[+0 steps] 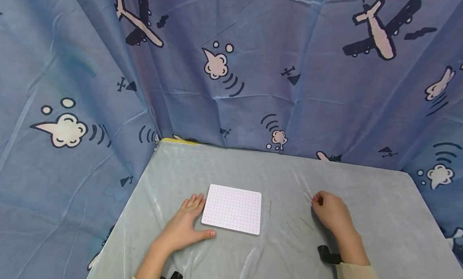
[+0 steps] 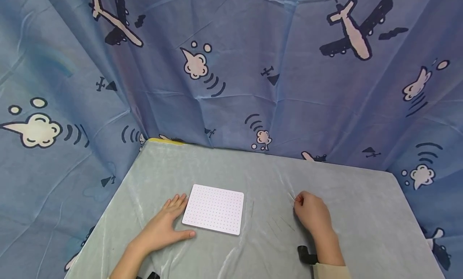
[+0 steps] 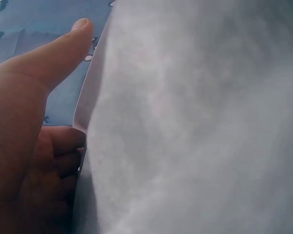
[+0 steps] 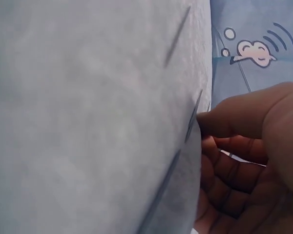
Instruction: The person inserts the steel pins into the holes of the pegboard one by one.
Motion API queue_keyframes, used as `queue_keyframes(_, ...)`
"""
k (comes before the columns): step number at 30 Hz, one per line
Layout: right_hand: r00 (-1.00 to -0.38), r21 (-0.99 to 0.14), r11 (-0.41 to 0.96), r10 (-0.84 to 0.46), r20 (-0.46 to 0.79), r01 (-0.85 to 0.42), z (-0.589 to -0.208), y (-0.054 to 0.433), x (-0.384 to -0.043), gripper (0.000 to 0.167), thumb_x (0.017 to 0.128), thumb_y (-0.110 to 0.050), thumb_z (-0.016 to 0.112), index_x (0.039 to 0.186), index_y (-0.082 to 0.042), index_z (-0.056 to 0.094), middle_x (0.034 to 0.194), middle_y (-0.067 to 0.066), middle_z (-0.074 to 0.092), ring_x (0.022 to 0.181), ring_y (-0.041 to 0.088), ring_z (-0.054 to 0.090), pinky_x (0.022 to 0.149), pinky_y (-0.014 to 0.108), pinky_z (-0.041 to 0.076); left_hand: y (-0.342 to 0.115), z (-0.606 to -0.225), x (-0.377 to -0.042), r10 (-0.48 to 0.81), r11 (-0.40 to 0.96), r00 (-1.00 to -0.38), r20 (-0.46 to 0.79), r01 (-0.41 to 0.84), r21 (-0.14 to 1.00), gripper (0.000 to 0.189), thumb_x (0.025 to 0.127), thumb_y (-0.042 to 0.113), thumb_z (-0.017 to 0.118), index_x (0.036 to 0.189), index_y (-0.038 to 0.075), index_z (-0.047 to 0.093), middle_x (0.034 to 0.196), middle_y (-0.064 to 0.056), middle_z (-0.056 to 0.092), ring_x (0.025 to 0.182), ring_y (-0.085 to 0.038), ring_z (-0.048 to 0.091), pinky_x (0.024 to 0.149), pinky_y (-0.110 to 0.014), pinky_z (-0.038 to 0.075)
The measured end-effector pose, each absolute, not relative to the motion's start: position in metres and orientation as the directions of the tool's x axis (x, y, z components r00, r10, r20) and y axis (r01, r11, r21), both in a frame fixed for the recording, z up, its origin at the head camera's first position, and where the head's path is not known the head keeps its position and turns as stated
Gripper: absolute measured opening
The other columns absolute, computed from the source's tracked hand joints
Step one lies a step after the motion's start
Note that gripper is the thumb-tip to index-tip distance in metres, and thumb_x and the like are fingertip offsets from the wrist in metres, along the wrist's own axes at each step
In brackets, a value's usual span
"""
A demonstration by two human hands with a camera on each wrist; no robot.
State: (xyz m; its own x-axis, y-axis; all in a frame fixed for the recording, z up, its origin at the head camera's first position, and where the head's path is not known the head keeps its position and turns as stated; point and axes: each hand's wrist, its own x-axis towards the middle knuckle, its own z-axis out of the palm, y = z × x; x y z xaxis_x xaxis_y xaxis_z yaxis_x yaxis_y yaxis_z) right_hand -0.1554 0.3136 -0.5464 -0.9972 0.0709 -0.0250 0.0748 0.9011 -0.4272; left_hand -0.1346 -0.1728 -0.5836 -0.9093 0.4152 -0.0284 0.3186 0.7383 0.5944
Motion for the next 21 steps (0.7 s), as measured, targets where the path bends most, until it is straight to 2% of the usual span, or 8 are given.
queue_keyframes(6,-0.996,-0.504,0.859,0.088,-0.034,0.093,-0.547,0.32,-0.157,0.011,0.102,-0.012,0.068,0.099,-0.003,0.073,0.089,0.007,0.07,0.076,0.022,0.06,0.067,0.039,0.05,-0.174,-0.585,-0.135,0.407,0.704,-0.914,-0.001,0.313,0.638,0.117,0.083,0.077,0.081,0.164,0.0,0.046,0.176,-0.012,0.034,0.166,-0.033,0.022,0.136,-0.053,0.016)
queue_keyframes(13,-0.991,-0.567,0.818,0.131,0.023,0.095,-0.548,0.316,-0.154,0.011,0.103,-0.011,0.069,0.102,0.0,0.071,0.086,0.006,0.066,0.075,0.02,0.056,0.064,0.033,0.046,-0.175,-0.589,-0.135,0.405,0.692,-0.914,0.023,0.323,0.646,0.113,0.085,0.073,0.082,0.163,-0.001,0.048,0.175,-0.012,0.036,0.165,-0.035,0.024,0.135,-0.056,0.019)
queue_keyframes(21,-0.967,-0.683,0.722,0.238,0.095,0.111,-0.535,0.286,-0.151,0.009,0.101,-0.012,0.066,0.106,-0.004,0.068,0.09,0.009,0.064,0.071,0.017,0.059,0.056,0.027,0.048,-0.175,-0.588,-0.136,0.408,0.72,-0.913,-0.009,0.316,0.618,0.113,0.085,0.077,0.079,0.166,0.006,0.046,0.177,-0.006,0.033,0.167,-0.028,0.02,0.137,-0.047,0.014)
